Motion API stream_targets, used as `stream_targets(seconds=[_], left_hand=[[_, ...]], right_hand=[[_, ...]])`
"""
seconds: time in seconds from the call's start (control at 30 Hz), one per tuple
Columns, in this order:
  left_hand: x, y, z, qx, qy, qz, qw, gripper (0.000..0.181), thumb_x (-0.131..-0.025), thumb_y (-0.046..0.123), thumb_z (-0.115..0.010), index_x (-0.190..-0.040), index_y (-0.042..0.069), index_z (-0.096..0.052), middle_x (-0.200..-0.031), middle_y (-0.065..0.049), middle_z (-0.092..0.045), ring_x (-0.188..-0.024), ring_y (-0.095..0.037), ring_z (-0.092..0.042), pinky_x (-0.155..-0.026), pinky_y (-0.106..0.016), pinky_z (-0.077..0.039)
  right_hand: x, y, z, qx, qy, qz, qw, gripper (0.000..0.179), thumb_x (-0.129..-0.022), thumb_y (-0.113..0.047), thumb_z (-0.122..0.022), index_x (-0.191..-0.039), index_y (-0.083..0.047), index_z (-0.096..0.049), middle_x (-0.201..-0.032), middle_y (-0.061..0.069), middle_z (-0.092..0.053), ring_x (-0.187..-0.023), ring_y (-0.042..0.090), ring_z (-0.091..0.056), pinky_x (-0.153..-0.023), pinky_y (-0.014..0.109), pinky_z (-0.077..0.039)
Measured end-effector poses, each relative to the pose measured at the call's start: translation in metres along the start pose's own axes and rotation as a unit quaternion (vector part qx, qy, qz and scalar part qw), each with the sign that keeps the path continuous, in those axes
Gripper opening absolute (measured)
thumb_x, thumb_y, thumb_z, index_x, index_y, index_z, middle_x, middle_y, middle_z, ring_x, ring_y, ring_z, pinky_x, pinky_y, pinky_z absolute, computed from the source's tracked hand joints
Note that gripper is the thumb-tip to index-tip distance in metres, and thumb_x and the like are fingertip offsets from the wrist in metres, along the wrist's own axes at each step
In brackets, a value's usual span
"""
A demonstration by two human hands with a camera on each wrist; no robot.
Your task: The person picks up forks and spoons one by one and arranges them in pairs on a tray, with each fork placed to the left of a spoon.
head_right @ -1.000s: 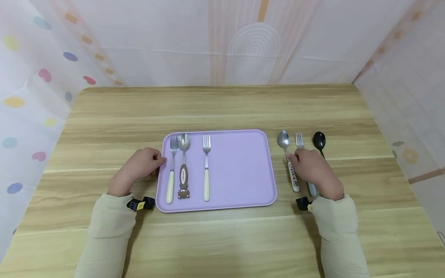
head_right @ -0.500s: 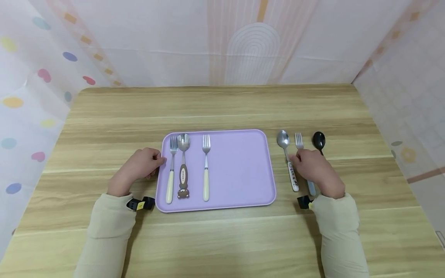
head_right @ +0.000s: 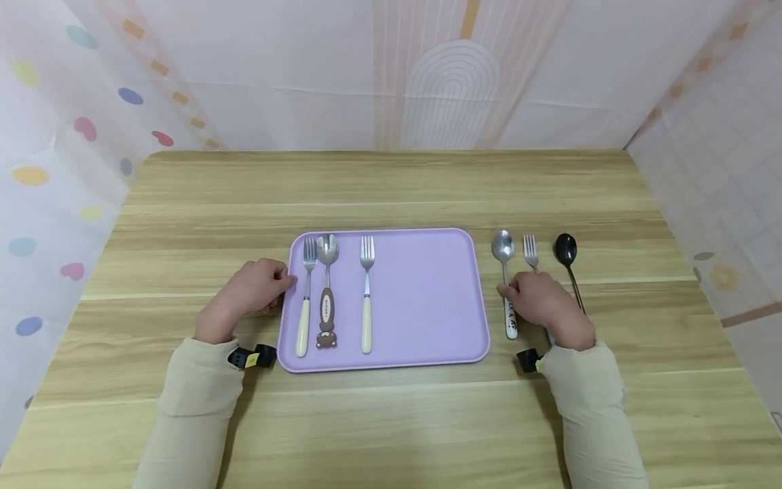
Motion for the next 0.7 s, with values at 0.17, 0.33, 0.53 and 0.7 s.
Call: stream_targets(seconds=[0.17,0.33,0.53,0.7], left_hand=[[-0.0001,0.0003,0.0004,0.001,0.0,-0.001,1.0,0.027,-0.096,0.018,-0.051,-0.073,0.005,-0.054,-0.056,-0.004,-0.05,-0.047,-0.017,-0.049,-0.047,-0.029,-0.04],[0.0001,0.0002,0.0004,0.003,0.0,0.001,1.0,0.027,-0.096,0.018,-0.051,-0.072,0.005,-0.053,-0.056,-0.005,-0.049,-0.047,-0.017,-0.049,-0.048,-0.029,-0.041],[0.0,0.0,-0.0002,0.003,0.001,0.003,1.0,0.028,-0.097,0.018,-0.051,-0.072,0.005,-0.054,-0.056,-0.005,-0.05,-0.047,-0.017,-0.049,-0.048,-0.029,-0.041],[-0.0004,0.0,-0.0006,0.001,0.003,0.002,1.0,0.028,-0.097,0.018,-0.051,-0.072,0.005,-0.054,-0.056,-0.005,-0.05,-0.047,-0.017,-0.049,-0.048,-0.029,-0.041]], right_hand=[[-0.0003,-0.0032,-0.0017,0.0,-0.001,0.001,1.0,0.032,-0.099,-0.021,-0.048,-0.07,-0.009,-0.047,-0.06,0.001,-0.044,-0.055,0.017,-0.043,-0.055,0.031,-0.034],[-0.0006,-0.005,-0.0017,0.0,0.001,-0.006,1.0,0.031,-0.099,-0.019,-0.048,-0.069,-0.009,-0.047,-0.06,0.002,-0.044,-0.054,0.017,-0.043,-0.053,0.031,-0.034],[-0.0004,-0.0057,-0.0018,-0.002,0.002,-0.008,1.0,0.032,-0.098,-0.018,-0.048,-0.068,-0.009,-0.046,-0.059,0.002,-0.044,-0.054,0.018,-0.043,-0.053,0.031,-0.034],[-0.0006,-0.0054,-0.0018,-0.003,0.007,-0.006,1.0,0.031,-0.098,-0.017,-0.048,-0.068,-0.008,-0.048,-0.058,0.002,-0.045,-0.054,0.018,-0.044,-0.053,0.031,-0.035]])
Point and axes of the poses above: each hand's wrist, its own x-axis away from the middle knuckle, its own z-axis out of the back of the hand, y = z × x, the point moved 2 cm from there along -x, towards the middle knuckle
